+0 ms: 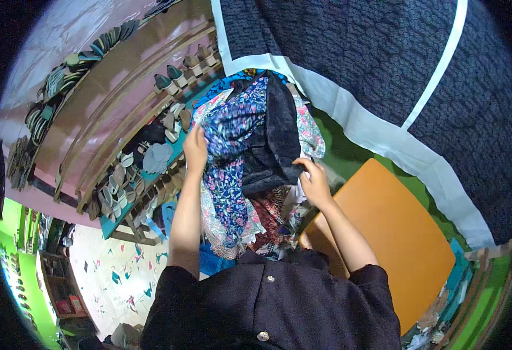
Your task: Fold various pieces of patterned and plain fabric on a small table.
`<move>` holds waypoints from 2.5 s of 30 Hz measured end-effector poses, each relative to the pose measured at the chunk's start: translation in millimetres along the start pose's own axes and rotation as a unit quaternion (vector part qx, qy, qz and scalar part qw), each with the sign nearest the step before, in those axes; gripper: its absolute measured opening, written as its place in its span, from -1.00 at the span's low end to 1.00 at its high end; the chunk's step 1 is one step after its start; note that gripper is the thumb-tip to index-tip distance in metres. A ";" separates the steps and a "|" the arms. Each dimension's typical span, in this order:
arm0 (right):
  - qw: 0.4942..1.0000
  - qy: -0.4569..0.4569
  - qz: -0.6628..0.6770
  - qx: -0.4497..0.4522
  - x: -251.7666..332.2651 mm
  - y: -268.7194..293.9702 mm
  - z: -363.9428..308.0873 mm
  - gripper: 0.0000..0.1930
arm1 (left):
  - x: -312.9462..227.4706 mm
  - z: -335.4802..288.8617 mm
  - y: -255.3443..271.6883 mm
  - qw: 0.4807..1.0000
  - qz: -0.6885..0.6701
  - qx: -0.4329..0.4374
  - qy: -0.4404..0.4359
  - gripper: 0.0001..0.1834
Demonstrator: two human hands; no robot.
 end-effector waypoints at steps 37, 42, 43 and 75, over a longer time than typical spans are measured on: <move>0.951 -0.269 0.153 -0.031 -91.0 -77.7 99.4 0.11 | 10.0 -63.7 21.3 0.994 0.053 -0.052 0.083 -0.59; 0.942 -0.274 0.193 0.025 -108.4 -91.9 100.9 0.09 | -26.0 -38.5 -45.3 0.981 0.106 0.154 -0.058 -0.43; 0.944 -0.261 0.201 0.015 -110.0 -96.7 100.2 0.06 | -35.3 -34.2 -52.9 0.966 0.124 0.215 -0.068 -0.37; 0.955 0.140 0.192 0.175 72.7 -82.6 -23.0 -0.01 | -116.0 -69.4 125.2 0.971 -0.154 -0.149 -0.101 -0.75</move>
Point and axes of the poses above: each hand's wrist, its own z-axis towards the middle knuckle, its own y-axis out of the back of the hand, x = y × z, the point moved 2 cm from there along z, towards the middle knuckle, and after that the axes turned 2 degrees about -z, right-handed, at the moved point
